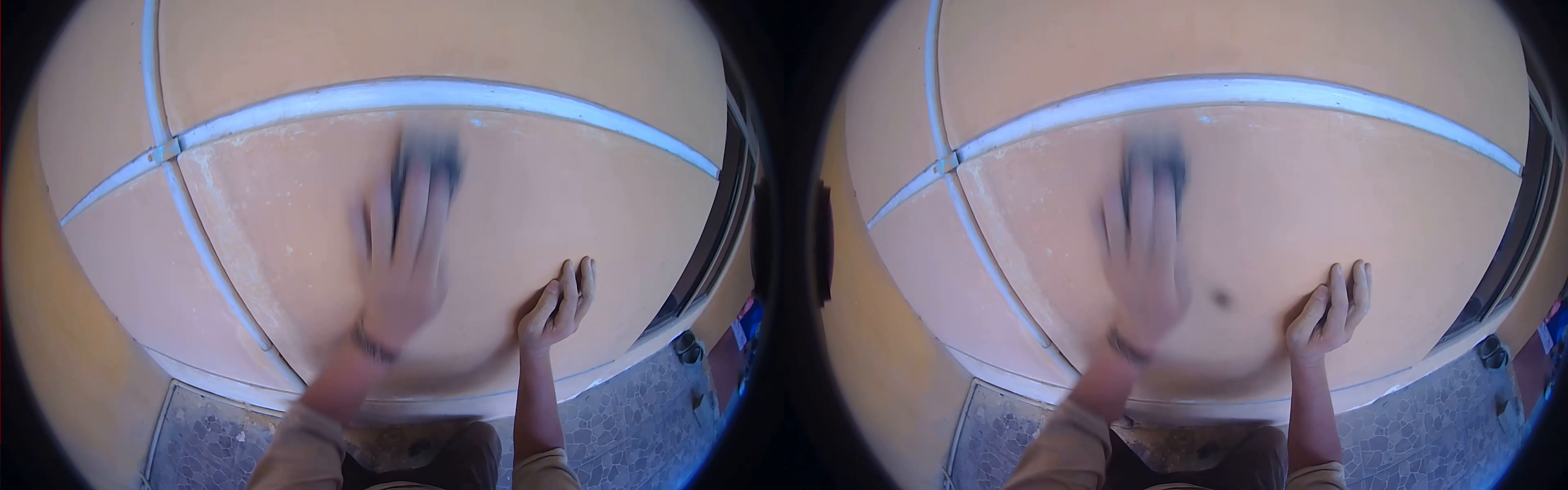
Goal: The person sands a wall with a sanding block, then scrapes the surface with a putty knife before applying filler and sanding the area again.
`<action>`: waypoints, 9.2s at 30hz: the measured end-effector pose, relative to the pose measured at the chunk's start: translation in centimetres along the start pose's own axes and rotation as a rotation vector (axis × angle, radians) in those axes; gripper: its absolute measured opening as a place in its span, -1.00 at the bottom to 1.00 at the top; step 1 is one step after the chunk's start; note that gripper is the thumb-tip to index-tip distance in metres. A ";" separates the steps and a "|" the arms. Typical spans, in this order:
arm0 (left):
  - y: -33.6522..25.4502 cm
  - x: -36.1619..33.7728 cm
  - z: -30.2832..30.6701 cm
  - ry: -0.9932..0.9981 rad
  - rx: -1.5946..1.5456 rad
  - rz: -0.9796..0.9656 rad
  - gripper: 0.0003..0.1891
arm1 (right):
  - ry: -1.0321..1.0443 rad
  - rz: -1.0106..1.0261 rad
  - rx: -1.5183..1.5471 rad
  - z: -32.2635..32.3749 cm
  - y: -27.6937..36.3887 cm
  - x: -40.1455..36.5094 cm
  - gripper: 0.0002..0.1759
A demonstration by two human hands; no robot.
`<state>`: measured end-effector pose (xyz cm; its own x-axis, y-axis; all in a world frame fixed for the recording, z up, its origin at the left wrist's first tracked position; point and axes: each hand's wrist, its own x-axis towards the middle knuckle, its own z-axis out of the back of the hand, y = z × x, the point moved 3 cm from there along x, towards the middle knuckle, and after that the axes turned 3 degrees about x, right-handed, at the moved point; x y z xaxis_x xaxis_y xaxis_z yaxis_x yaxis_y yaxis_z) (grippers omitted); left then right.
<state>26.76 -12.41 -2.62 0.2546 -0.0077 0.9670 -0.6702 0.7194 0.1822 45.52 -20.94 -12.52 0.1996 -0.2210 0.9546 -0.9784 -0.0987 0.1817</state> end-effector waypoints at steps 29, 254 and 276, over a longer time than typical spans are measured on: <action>-7.0 4.8 -2.8 -0.048 0.034 -0.244 -0.42 | -0.022 -0.018 0.066 0.4 -0.7 -0.1 -0.65; 16.1 -35.4 7.5 0.525 -0.094 0.630 -0.80 | -0.298 -1.159 0.120 3.4 7.1 -30.2 -0.41; -1.9 -36.1 0.8 0.880 0.024 -0.597 -0.52 | -0.686 -1.361 0.140 9.6 -2.2 -27.2 -0.45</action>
<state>18.35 -14.04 -37.74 0.9547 0.1568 0.2527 -0.2815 0.7509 0.5974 42.80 -24.04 -41.15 0.9375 -0.2776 -0.2098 -0.0326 -0.6703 0.7414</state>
